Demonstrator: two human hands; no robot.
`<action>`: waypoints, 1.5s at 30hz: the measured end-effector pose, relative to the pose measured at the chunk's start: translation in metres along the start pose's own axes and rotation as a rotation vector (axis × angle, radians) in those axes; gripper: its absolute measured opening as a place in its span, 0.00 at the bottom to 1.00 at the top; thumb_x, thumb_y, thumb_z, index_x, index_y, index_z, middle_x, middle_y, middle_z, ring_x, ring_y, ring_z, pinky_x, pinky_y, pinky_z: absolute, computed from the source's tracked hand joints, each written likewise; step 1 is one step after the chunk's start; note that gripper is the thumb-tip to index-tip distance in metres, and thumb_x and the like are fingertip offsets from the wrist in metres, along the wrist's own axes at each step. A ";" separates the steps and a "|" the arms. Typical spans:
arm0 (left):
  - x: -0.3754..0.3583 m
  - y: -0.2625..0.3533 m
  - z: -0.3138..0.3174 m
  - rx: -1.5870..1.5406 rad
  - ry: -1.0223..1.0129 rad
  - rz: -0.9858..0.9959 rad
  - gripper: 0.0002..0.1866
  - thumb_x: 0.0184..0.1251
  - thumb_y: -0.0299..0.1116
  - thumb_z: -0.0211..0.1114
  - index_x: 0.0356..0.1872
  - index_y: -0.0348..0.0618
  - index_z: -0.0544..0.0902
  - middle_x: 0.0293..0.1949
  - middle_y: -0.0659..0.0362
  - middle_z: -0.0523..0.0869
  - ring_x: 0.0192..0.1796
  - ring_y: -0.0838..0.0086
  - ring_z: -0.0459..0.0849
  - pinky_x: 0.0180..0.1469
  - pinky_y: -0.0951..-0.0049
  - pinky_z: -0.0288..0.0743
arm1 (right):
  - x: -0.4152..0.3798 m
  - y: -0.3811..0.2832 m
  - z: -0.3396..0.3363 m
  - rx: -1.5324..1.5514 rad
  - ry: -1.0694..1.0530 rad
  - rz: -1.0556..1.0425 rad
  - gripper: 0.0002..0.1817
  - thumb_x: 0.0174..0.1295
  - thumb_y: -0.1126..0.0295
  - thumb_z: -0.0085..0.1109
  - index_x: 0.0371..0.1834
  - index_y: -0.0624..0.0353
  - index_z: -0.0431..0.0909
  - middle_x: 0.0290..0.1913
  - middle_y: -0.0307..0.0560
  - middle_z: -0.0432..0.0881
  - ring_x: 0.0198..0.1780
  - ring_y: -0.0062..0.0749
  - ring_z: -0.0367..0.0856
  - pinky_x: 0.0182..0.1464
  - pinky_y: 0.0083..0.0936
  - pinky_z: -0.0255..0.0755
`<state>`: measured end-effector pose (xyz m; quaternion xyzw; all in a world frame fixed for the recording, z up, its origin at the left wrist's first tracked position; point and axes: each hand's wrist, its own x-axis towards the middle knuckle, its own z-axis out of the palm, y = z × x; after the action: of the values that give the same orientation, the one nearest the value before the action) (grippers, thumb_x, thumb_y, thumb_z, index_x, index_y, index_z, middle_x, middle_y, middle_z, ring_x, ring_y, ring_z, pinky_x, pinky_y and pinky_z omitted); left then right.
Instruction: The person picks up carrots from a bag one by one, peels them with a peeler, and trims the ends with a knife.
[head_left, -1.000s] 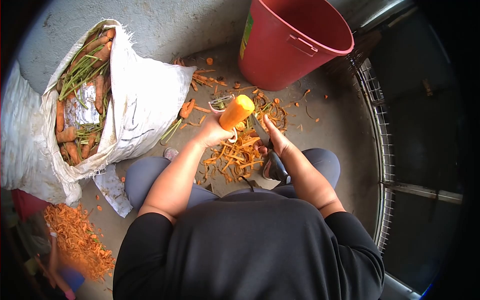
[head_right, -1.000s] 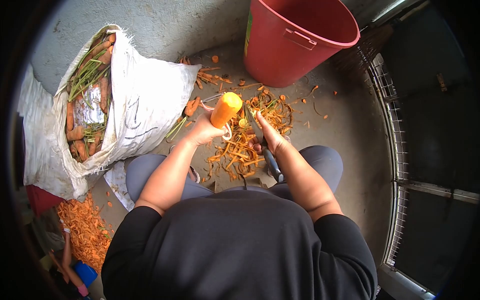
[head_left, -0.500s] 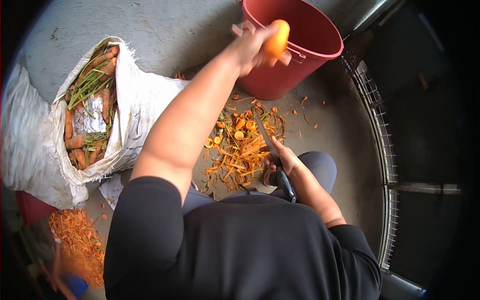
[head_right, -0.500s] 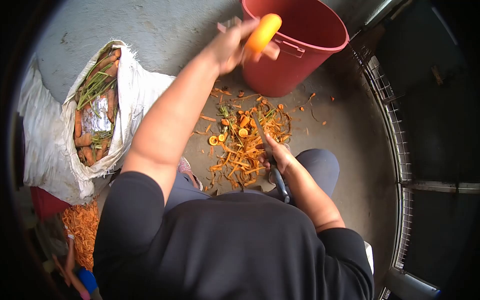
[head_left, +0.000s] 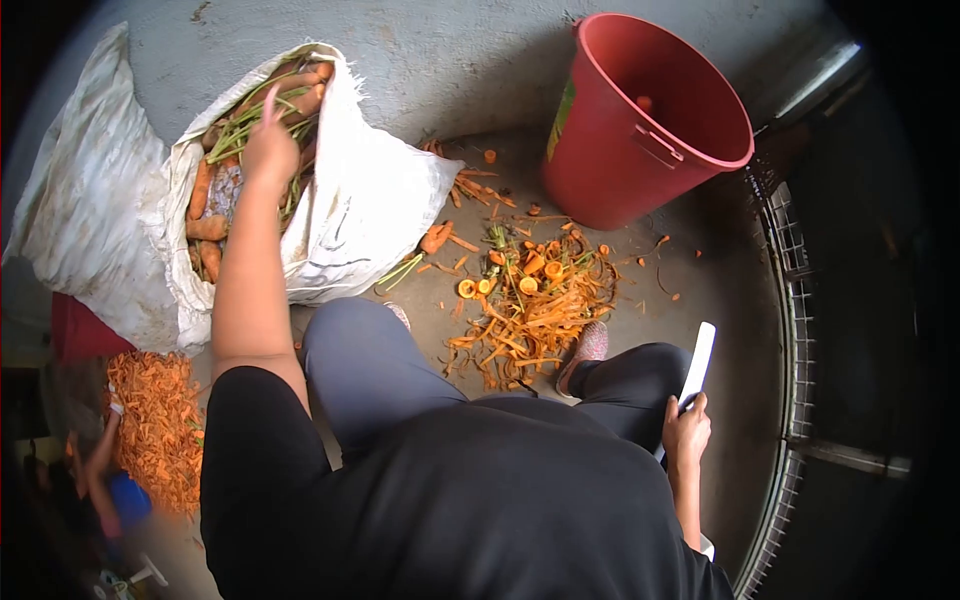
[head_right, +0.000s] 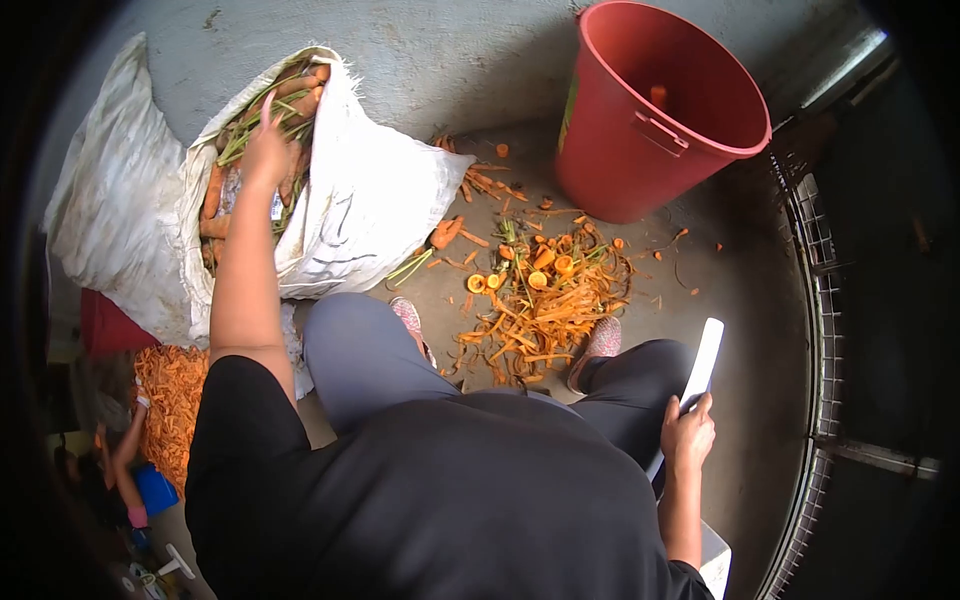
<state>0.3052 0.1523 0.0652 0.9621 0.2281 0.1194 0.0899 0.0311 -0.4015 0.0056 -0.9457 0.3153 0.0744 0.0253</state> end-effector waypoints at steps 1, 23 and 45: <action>0.027 -0.067 0.038 0.172 0.032 0.038 0.37 0.56 0.21 0.52 0.66 0.63 0.49 0.48 0.46 0.75 0.48 0.55 0.76 0.47 0.59 0.71 | -0.001 -0.001 0.000 -0.020 -0.014 0.021 0.28 0.54 0.56 0.54 0.49 0.69 0.63 0.32 0.68 0.77 0.37 0.59 0.77 0.42 0.43 0.71; -0.040 -0.077 0.004 -0.057 0.545 0.116 0.12 0.51 0.33 0.65 0.33 0.35 0.81 0.36 0.46 0.79 0.41 0.56 0.78 0.42 0.62 0.71 | 0.001 -0.007 -0.006 -0.088 0.074 -0.115 0.31 0.54 0.53 0.55 0.55 0.63 0.63 0.43 0.62 0.74 0.42 0.54 0.76 0.43 0.40 0.71; 0.008 -0.175 0.055 0.440 -0.066 -0.192 0.17 0.65 0.34 0.42 0.47 0.40 0.76 0.53 0.51 0.73 0.49 0.55 0.77 0.48 0.61 0.73 | 0.010 -0.024 -0.012 0.021 0.201 -0.232 0.27 0.52 0.58 0.59 0.54 0.59 0.66 0.51 0.55 0.68 0.53 0.49 0.67 0.52 0.37 0.64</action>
<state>0.2537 0.3037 -0.0253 0.9358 0.3359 0.0262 -0.1034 0.0552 -0.3890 0.0163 -0.9782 0.2056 -0.0273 0.0118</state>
